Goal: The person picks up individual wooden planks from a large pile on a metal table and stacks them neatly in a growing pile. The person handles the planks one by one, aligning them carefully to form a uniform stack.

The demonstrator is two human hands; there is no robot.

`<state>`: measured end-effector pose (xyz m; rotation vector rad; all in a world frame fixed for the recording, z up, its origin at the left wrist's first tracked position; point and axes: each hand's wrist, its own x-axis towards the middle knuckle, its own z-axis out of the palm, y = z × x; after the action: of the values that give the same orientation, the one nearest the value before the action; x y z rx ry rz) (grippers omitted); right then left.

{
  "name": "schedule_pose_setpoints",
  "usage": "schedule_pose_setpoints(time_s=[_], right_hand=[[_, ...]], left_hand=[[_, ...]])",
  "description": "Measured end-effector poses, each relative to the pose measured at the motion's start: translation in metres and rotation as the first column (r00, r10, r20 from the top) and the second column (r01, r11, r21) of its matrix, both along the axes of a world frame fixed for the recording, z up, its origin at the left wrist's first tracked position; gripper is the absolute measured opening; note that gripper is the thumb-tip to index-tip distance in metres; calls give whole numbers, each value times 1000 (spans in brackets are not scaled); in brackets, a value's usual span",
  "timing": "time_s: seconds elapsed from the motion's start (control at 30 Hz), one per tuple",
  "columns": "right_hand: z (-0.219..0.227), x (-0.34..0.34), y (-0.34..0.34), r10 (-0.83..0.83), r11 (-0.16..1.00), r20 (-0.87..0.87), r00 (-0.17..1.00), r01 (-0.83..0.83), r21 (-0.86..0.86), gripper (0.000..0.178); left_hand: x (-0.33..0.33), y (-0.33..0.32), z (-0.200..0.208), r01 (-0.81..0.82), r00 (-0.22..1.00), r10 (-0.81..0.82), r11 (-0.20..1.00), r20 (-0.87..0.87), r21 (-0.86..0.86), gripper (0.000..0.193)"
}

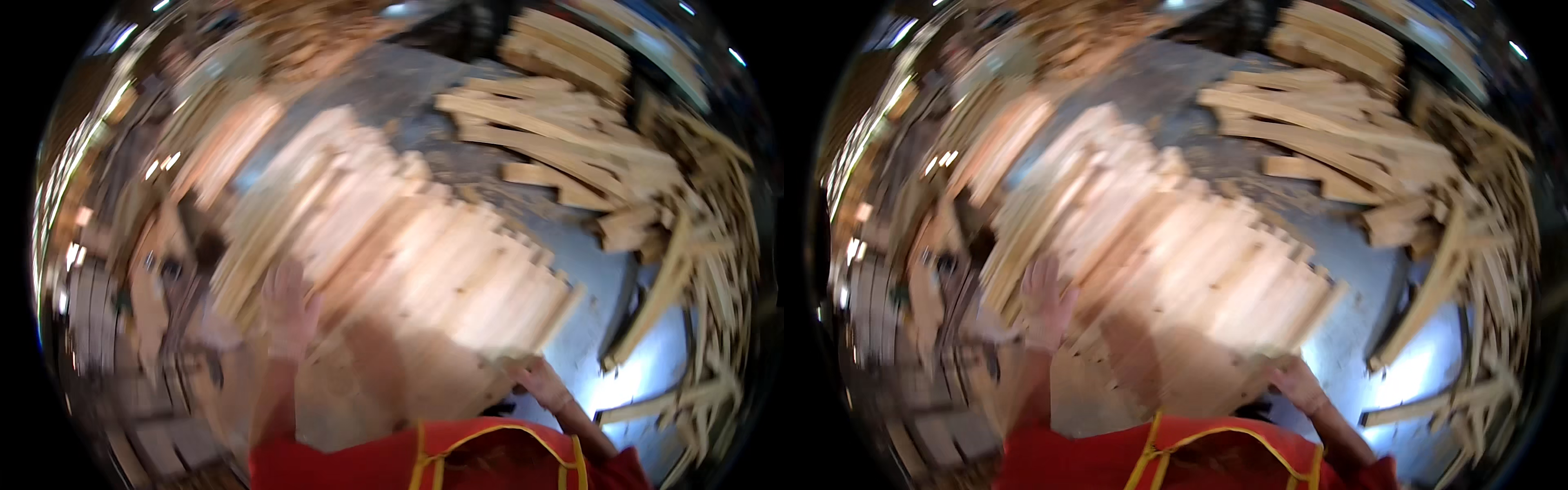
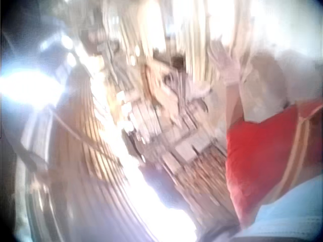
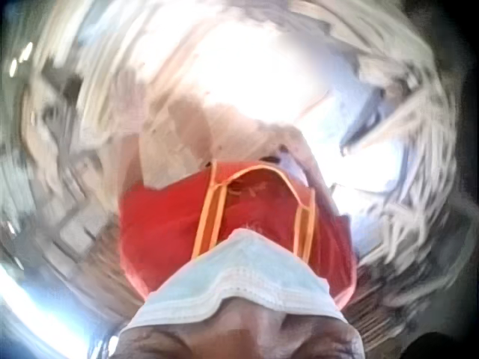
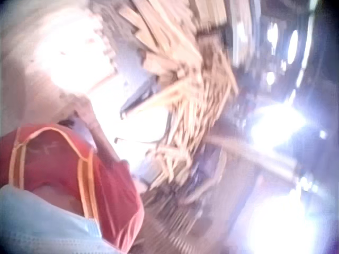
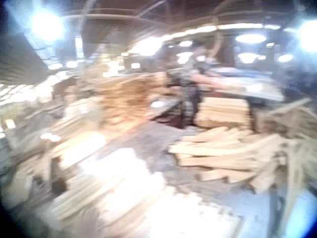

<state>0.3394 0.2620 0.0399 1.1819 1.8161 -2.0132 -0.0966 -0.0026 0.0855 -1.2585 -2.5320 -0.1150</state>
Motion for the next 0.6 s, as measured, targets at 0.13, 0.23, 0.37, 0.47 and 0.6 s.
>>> schedule_pose_setpoints(time_s=[0.13,0.23,0.37,0.47,0.6], right_hand=[[12,-93,2,301,896,-27,953,-272,352,44],[-16,-156,-10,259,818,202,944,-326,474,40],[-36,-200,-4,505,666,201,840,-527,528,53],[9,-176,19,70,897,31,997,-76,435,49],[27,-64,138,-448,391,67,892,127,912,42]], left_hand=[[47,-1,-36,141,981,-137,990,137,-21,70],[82,36,-82,355,919,-351,935,178,10,85],[139,83,-80,376,867,-346,926,358,-15,89],[137,90,-91,357,915,-316,924,251,-137,90],[145,99,-75,349,930,-321,923,179,-160,87]])
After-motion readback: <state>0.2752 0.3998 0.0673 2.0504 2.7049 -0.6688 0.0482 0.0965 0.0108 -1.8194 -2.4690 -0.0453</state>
